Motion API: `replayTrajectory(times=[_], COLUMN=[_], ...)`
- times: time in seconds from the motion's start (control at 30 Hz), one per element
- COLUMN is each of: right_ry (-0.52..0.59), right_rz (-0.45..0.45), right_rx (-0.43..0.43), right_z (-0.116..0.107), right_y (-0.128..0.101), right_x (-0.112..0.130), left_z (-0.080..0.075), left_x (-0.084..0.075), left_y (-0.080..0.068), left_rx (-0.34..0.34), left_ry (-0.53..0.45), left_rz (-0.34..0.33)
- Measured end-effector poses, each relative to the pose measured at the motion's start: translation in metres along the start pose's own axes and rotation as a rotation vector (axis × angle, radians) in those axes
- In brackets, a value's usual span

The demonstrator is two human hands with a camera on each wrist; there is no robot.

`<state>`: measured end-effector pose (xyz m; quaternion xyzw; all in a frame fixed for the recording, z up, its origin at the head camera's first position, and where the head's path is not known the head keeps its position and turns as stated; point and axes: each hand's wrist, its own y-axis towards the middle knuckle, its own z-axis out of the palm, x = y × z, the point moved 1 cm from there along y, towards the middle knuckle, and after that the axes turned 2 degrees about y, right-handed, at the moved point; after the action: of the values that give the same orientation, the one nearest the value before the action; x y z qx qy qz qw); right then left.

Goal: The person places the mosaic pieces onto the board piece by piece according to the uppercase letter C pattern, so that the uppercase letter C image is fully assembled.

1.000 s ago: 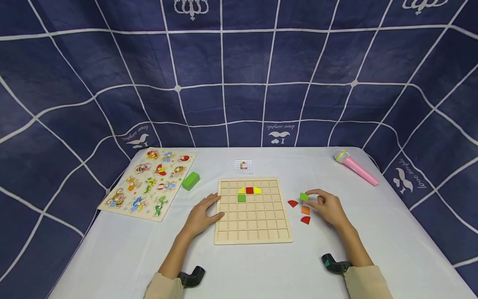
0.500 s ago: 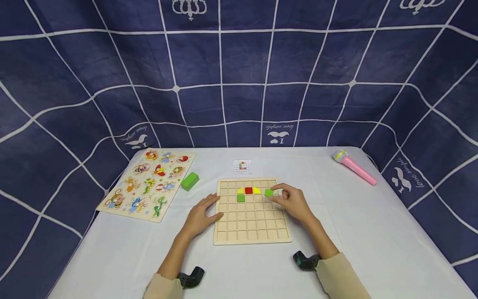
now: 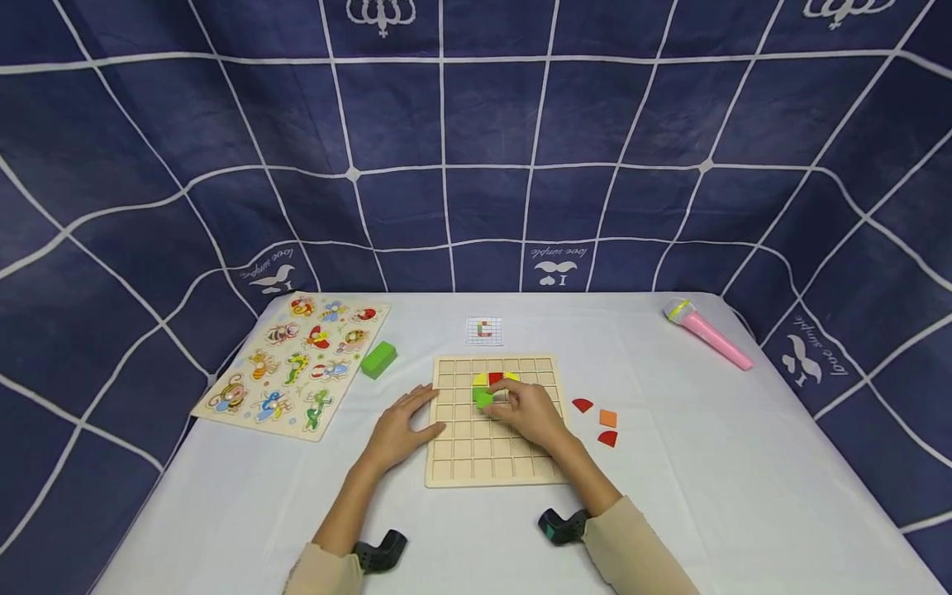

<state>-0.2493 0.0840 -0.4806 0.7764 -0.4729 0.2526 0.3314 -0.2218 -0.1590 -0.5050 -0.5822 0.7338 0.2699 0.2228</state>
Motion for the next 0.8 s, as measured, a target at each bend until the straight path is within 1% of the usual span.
replayTrajectory(times=[0.23,0.57,0.8], right_ry=[-0.066,-0.084,-0.075], right_rz=[-0.022,-0.042,-0.053], right_rx=[0.017,0.004,-0.001], right_z=[0.012,0.016,0.016], right_y=[-0.003,-0.004,-0.005], right_x=[-0.005,-0.008,-0.009], left_z=[-0.001,-0.001,-0.001], left_x=[0.000,0.000,-0.001], left_y=[0.000,-0.001,0.000], left_rx=[0.003,0.003,0.006], left_ry=[-0.008,-0.012,-0.011], left_rz=[0.000,-0.008,-0.007])
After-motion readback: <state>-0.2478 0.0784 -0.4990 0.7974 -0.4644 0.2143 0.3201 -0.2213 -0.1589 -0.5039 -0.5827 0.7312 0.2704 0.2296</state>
